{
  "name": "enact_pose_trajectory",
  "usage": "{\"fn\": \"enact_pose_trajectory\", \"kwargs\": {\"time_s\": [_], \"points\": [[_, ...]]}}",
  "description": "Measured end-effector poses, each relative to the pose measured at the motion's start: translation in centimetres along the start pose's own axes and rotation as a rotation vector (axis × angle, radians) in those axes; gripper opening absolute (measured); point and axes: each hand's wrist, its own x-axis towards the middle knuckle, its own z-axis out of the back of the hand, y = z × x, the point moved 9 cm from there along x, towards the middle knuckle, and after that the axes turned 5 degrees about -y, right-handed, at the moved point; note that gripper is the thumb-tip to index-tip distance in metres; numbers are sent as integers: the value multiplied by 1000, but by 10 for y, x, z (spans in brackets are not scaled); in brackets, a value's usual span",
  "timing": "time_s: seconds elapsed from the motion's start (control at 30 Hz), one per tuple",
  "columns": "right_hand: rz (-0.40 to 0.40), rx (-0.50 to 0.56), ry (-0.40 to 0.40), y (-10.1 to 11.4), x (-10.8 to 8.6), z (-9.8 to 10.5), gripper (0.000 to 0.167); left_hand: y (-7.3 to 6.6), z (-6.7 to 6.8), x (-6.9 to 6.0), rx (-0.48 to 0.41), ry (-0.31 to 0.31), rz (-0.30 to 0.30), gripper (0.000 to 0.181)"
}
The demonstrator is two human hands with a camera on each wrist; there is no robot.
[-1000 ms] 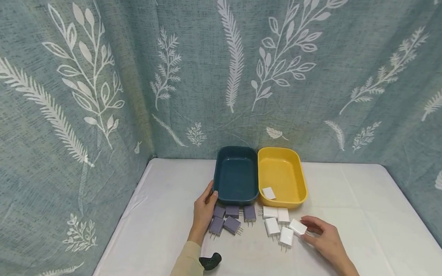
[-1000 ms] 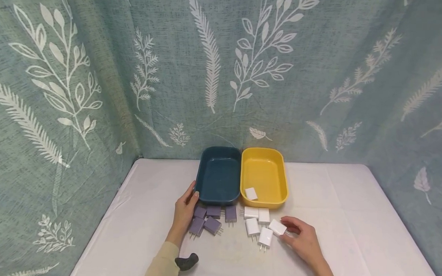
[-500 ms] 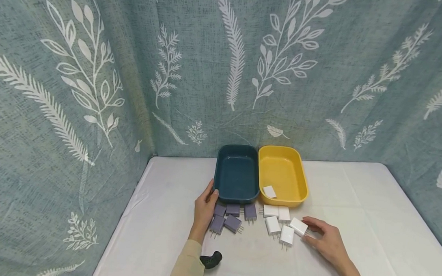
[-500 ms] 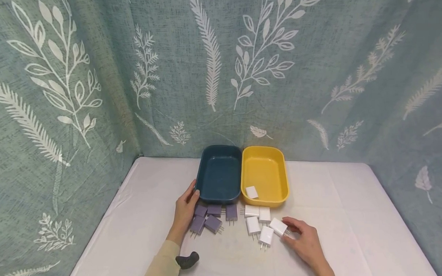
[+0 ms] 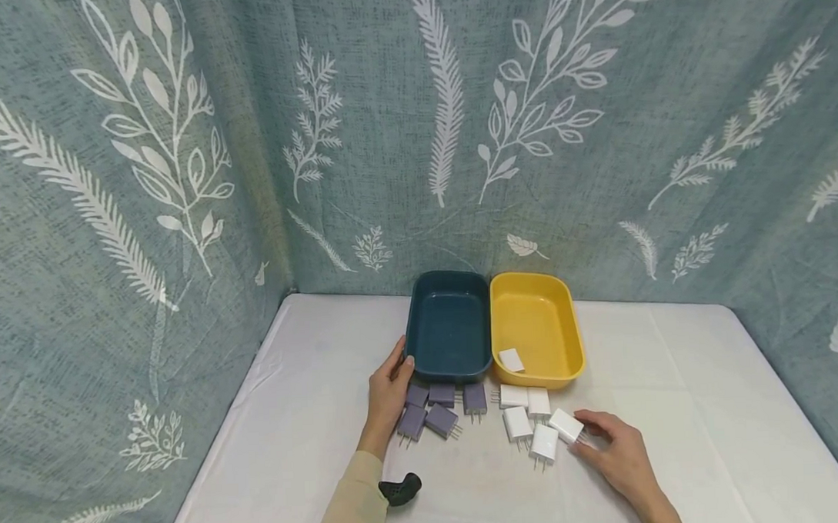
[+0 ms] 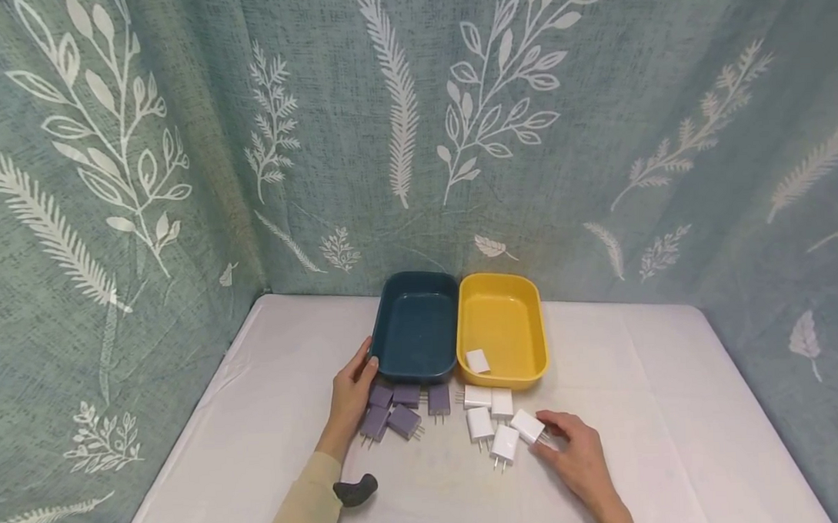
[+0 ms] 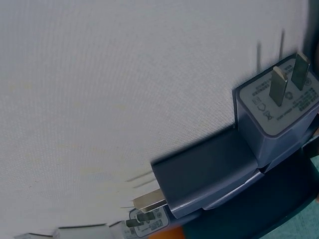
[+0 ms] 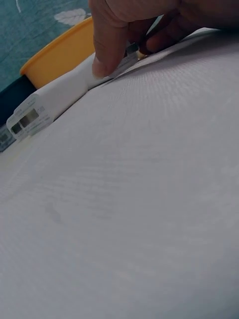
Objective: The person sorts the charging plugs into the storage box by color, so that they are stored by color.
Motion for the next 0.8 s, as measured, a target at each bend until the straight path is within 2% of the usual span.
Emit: {"fn": "enact_pose_trajectory", "kwargs": {"time_s": [0.17,0.27,0.4,0.53,0.8], "points": [[17,30,-48,0,-1,3,50,-2,0,0,2,-2,-5,48],[20,97,-73,-1,-1,4,50,-3,0,0,12,-7,-8,48],[-15,169,-65,-5,-1,4,50,-4,0,-1,19,-10,-10,48],[-57,177,-52,-9,0,2,50,-3,0,-1,11,-13,-10,48],[-61,224,-75,-9,1,4,48,-1,0,-1,4,-15,1,47]]}}
